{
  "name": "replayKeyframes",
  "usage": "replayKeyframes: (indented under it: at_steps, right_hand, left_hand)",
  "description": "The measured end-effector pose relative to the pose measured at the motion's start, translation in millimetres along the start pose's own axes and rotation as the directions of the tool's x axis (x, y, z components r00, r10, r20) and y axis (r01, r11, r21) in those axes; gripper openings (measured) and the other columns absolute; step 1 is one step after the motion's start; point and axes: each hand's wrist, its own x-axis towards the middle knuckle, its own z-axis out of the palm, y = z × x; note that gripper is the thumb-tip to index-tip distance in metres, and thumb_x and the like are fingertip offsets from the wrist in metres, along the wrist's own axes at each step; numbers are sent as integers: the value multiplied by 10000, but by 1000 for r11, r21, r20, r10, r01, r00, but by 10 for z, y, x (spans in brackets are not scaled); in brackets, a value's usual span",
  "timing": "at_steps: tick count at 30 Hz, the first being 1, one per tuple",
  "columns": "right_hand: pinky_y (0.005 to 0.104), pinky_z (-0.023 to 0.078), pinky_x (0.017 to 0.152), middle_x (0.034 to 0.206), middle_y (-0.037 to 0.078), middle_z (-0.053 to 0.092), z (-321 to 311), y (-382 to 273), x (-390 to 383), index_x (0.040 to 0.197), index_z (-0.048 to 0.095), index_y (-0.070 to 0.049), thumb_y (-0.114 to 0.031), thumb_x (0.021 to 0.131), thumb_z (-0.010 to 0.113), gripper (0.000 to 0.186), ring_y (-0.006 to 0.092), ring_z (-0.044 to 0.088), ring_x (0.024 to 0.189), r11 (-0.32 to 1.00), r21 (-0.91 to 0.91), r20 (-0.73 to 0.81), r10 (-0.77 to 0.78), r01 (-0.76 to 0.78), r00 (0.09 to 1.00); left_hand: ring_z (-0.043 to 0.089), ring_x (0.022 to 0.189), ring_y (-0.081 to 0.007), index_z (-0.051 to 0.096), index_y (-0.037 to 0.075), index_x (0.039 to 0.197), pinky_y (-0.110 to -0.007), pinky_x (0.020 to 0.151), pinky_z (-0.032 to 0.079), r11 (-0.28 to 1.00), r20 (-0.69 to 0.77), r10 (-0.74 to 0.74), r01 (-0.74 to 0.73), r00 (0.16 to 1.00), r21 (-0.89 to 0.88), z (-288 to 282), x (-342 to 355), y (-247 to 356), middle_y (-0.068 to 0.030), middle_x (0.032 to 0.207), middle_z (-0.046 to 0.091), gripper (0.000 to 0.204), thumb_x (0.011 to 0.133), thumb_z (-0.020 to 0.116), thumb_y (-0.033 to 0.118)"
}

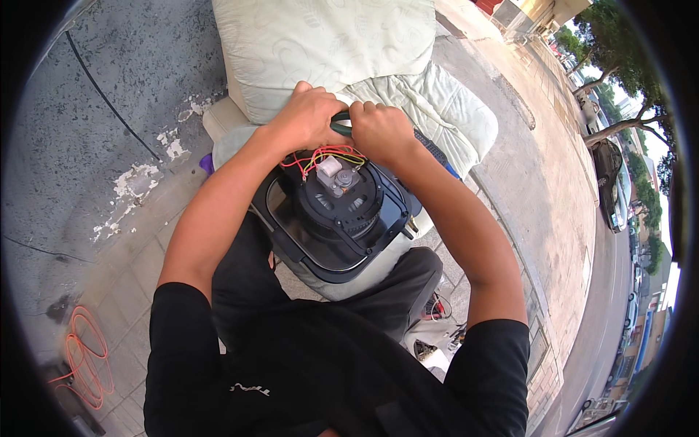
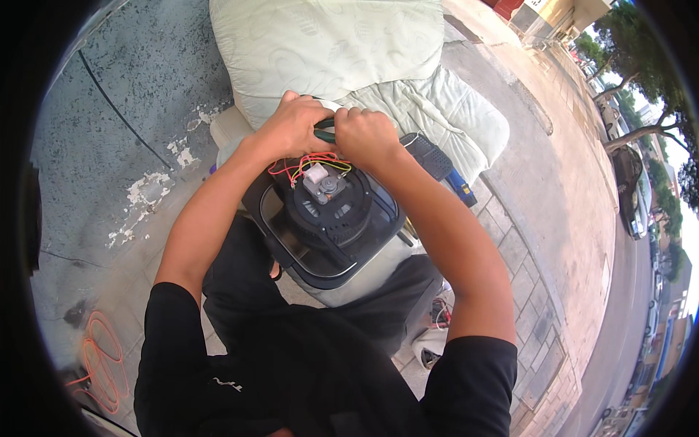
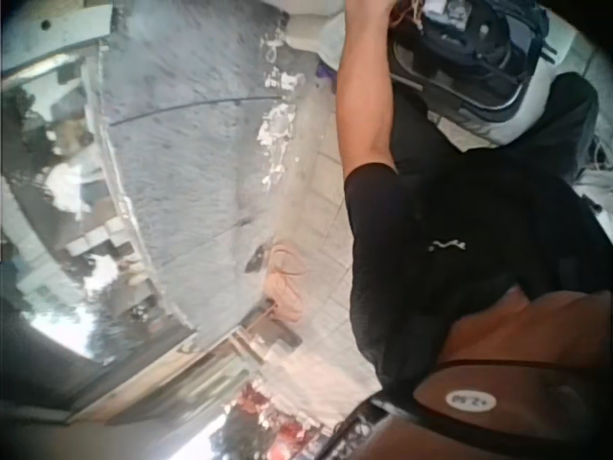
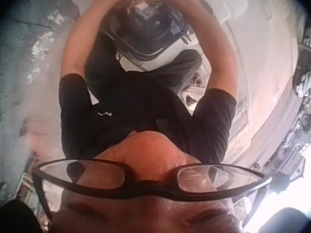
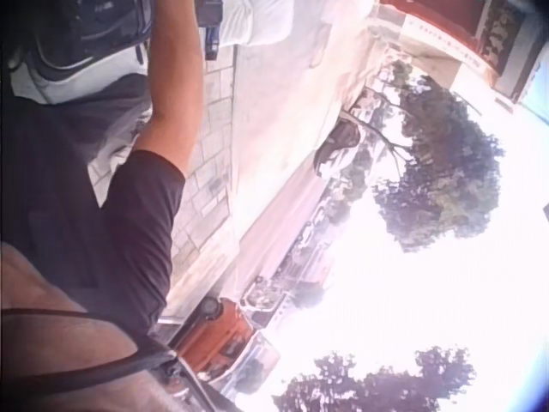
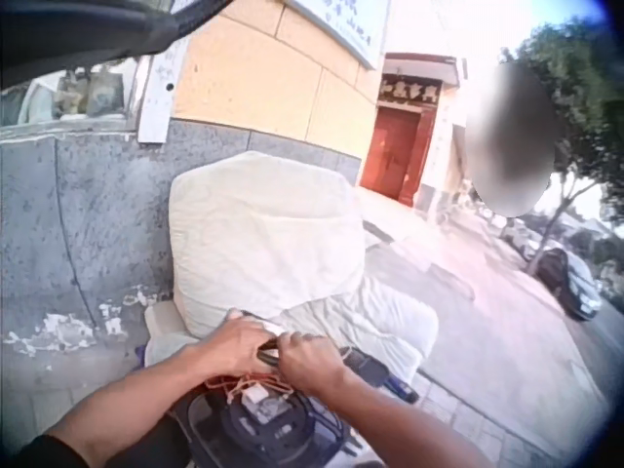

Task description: The person sits on the ground and repairs a disassembled robotic vacuum cleaner. They use pliers and a screwdriver to strip, twist, and connect multiple colored wires to a motor and circuit board, then place a plastic cover over the assembly.

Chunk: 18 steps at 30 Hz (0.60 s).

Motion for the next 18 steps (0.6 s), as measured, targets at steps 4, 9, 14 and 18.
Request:
replayKeyframes:
  at_steps: [4,9,14,18]
  right_hand:
    - [411,603,885,1026,157,737,-47,-118,-117,1066,700,1,-319,876,856,404,315,750,1003,1000,-26,-90,10,-13,996]
    - [417,572,930,1066,151,742,-101,-112,-55,1088,728,-6,-189,906,757,260,310,739,1048,994,-98,-27,53,-55,998]
    - [396,589,906,1114,150,775,-96,-149,0,1135,742,0,-194,896,775,309,291,761,1046,991,-100,37,94,-90,995]
    - [396,612,880,1117,148,795,-135,-225,-8,1186,735,5,-188,895,799,355,290,781,1026,992,-99,66,90,-84,994]
  left_hand:
    - [708,1089,-283,838,110,1083,-426,1065,408,998,-74,14,-19,997,-65,101,-47,-86,-87,1000,792,557,740,931,539]
    - [698,1066,-294,814,112,1124,-439,1048,411,999,-155,2,-9,988,-45,152,-49,-35,-87,1012,775,439,767,921,345]
    - [689,1114,-352,789,76,1122,-471,1037,419,997,-178,-58,65,982,35,210,-33,105,-133,1082,777,378,800,870,256]
    - [701,1031,-393,749,47,978,-502,947,421,987,-154,-104,121,983,108,200,6,368,-165,996,773,213,774,756,105]
